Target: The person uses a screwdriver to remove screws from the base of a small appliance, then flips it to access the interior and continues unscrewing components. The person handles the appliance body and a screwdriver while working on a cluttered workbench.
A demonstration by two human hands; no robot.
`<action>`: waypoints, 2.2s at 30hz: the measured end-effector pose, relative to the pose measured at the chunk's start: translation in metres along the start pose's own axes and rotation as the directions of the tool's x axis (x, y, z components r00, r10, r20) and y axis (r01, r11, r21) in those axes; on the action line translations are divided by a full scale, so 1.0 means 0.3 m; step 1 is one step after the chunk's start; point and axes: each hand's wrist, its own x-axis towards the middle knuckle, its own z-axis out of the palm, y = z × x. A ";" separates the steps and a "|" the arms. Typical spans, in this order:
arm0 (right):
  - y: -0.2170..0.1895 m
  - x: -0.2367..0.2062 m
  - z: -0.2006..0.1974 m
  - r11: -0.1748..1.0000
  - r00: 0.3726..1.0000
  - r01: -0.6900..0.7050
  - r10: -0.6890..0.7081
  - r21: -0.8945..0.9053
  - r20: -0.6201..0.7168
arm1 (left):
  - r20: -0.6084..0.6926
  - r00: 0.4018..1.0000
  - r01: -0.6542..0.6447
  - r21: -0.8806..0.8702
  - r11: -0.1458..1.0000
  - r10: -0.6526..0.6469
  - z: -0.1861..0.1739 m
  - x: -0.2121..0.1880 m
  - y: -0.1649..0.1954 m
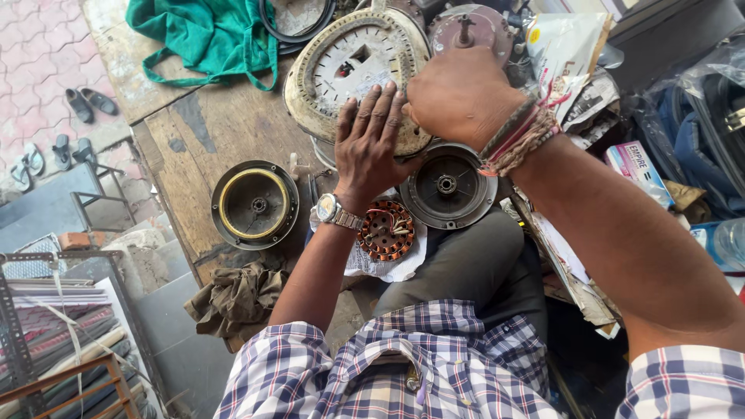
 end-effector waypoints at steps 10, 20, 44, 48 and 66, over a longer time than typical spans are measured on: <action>-0.014 0.010 0.031 0.993 0.999 0.021 -0.017 0.113 -0.029 | -0.003 1.000 0.004 0.028 1.000 -0.004 0.002 -0.004 -0.003; 0.039 -0.003 0.052 0.958 0.937 0.261 -0.222 0.118 -0.270 | -0.010 1.000 -0.018 0.027 0.999 0.018 0.008 -0.005 -0.010; -0.035 -0.280 0.248 0.818 0.798 0.107 0.269 0.566 -0.540 | 0.022 1.000 -0.018 0.042 0.999 0.017 -0.014 0.000 -0.020; -0.049 -0.238 0.236 0.878 0.829 0.097 0.189 0.469 -0.526 | 0.023 1.000 -0.009 0.049 0.999 0.008 -0.014 0.002 -0.018; -0.221 -0.260 0.568 0.024 0.688 0.159 0.714 0.987 -0.128 | 0.063 0.998 -0.016 0.039 0.999 0.014 -0.037 0.007 -0.014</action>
